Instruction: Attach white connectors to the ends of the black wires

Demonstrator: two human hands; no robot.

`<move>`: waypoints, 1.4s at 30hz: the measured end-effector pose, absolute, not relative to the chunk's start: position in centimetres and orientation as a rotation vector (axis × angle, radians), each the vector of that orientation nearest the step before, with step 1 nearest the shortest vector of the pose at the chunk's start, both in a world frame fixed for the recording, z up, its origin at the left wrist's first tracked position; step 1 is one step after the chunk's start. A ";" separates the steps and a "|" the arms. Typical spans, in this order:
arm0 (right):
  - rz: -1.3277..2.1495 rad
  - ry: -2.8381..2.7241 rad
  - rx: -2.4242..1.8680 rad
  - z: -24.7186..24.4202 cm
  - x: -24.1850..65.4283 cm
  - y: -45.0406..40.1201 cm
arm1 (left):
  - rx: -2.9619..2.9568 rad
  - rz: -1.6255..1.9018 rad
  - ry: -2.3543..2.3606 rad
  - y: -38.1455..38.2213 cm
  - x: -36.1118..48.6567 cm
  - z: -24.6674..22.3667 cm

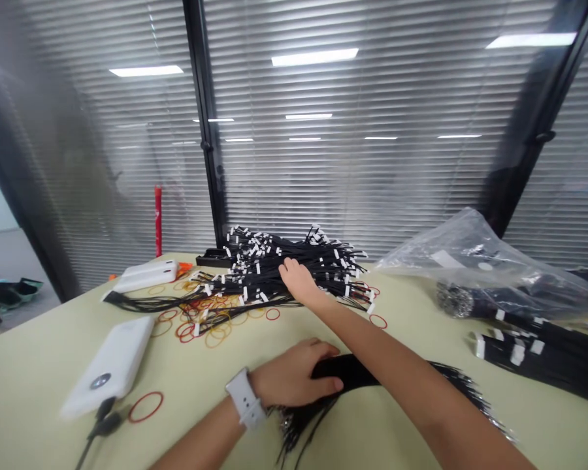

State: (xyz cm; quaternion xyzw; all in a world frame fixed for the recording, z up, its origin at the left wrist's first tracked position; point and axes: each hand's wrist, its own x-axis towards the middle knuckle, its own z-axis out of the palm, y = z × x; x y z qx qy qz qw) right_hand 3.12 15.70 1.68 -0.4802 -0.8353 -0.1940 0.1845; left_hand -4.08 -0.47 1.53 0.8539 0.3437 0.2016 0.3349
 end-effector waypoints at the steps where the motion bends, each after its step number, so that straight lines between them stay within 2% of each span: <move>1: -0.585 -2.355 -1.338 2.0 3.2 15.6 | 2.204 0.526 0.916 -0.2 -4.1 1.4; 13: -0.718 -2.161 -1.490 4.0 4.0 13.2 | 1.986 0.669 1.077 1.5 -4.8 0.6; 26: -0.486 -2.009 -1.517 4.7 6.5 13.4 | 1.758 0.857 1.166 2.8 -5.7 -0.1; 32: -0.467 -1.689 -1.367 7.8 9.2 13.3 | 1.355 1.186 1.214 3.9 -7.1 1.4; 36: -0.467 -1.589 -1.265 9.3 10.9 12.6 | 1.101 1.461 1.062 4.2 -8.9 3.5; 42: -0.425 -1.659 -1.207 6.8 15.4 10.6 | 0.953 1.683 0.904 4.3 -10.8 5.1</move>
